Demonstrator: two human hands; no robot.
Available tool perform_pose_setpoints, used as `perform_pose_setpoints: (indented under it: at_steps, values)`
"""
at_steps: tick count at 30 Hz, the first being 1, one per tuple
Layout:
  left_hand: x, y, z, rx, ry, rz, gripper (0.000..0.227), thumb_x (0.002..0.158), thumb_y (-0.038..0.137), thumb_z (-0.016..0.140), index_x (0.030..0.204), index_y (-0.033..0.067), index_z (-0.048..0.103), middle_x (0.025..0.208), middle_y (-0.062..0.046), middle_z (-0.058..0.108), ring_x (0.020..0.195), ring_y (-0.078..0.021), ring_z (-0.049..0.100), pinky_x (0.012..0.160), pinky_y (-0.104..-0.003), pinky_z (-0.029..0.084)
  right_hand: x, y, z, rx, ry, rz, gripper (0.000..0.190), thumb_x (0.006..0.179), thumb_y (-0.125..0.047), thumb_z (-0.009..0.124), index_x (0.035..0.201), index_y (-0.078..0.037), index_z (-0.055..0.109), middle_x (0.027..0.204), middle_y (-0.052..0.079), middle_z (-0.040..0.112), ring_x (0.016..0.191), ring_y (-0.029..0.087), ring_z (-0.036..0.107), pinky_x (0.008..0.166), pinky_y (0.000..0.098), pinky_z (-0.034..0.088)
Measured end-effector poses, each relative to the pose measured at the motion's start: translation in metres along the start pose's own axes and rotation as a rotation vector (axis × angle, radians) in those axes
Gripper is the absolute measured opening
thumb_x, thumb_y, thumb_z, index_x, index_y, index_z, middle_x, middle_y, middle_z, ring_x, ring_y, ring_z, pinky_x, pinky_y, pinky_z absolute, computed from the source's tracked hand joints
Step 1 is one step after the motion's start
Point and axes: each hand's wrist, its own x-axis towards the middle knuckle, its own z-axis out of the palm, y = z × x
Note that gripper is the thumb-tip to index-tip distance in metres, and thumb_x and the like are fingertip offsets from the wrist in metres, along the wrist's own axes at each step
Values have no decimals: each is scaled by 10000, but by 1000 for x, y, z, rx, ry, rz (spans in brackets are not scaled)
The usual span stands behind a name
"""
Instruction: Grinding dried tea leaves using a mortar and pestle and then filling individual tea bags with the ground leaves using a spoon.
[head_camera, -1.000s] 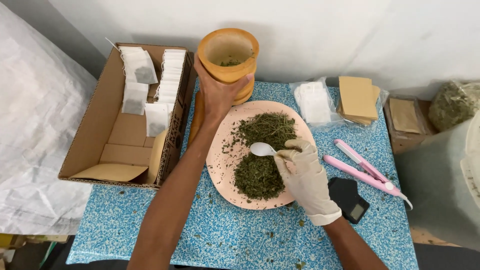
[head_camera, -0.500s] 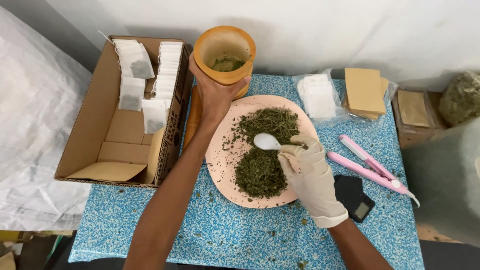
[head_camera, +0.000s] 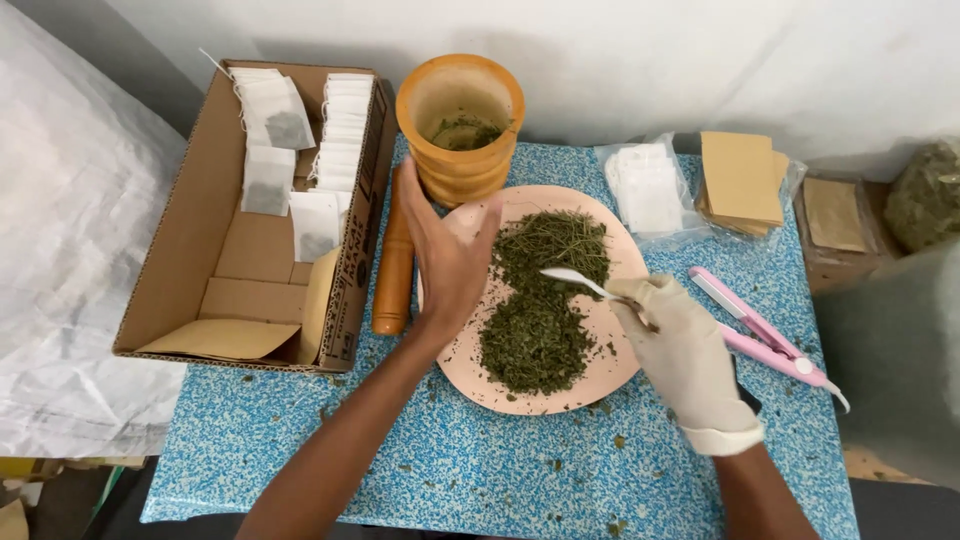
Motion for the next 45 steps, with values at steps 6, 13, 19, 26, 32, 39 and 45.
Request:
perform_pose_setpoints:
  at_steps: [6, 13, 19, 26, 32, 39, 45]
  values:
    - [-30, -22, -42, 101, -206, 174, 549, 1134, 251, 649, 1598, 67, 419, 1585, -201, 450, 1561, -438, 443, 1240, -636, 429, -20, -5, -14, -151, -39, 56, 167, 1014, -206, 791, 1142, -269, 879, 1024, 32, 803, 936, 245, 817, 790, 364, 674]
    - [-44, -30, -44, 48, -274, 156, 492, 1176, 346, 499, 1525, -1, 509, 1523, -218, 586, 1478, -334, 532, 1283, -497, 454, -27, -3, 21, -236, -116, -114, 243, 1053, -245, 685, 1253, -173, 803, 1137, 32, 777, 863, 233, 778, 778, 418, 634]
    - [-43, -27, -47, -51, -192, 104, 384, 1170, 268, 533, 1467, 26, 517, 1465, -213, 607, 1422, -341, 593, 1225, -484, 506, -19, -19, 18, -194, -128, -112, 300, 991, -203, 753, 1284, -167, 804, 1186, -30, 801, 743, 85, 748, 621, 273, 665]
    - [-44, -31, -44, 2, -193, 132, 395, 1170, 297, 521, 1432, 2, 549, 1402, -210, 638, 1362, -334, 607, 1167, -463, 527, -7, -14, 30, -279, -177, -70, 284, 1063, -250, 658, 1305, -176, 789, 1213, 11, 786, 677, 155, 761, 535, 341, 660]
    - [-44, -41, -39, -9, -160, 192, 325, 1162, 218, 572, 1438, 48, 548, 1385, -157, 609, 1340, -348, 613, 1153, -502, 519, -5, -23, 27, -151, -14, -88, 244, 1044, -208, 729, 1273, -209, 814, 1206, 10, 795, 911, 217, 805, 760, 363, 652]
    - [-43, -43, -38, 13, -138, 272, 299, 1153, 158, 591, 1431, 57, 549, 1344, -128, 600, 1293, -368, 631, 1093, -539, 524, 2, -15, 40, -162, -26, -99, 180, 1058, -271, 735, 1202, -270, 842, 1069, -39, 815, 897, 220, 827, 775, 337, 660]
    - [-45, -47, -36, 9, -138, 265, 294, 1151, 155, 599, 1422, 49, 560, 1334, -131, 611, 1290, -384, 636, 1079, -541, 537, 15, -58, 42, -317, -275, -166, 234, 1123, -231, 596, 1225, -234, 807, 1136, -4, 812, 909, 233, 844, 780, 348, 683]
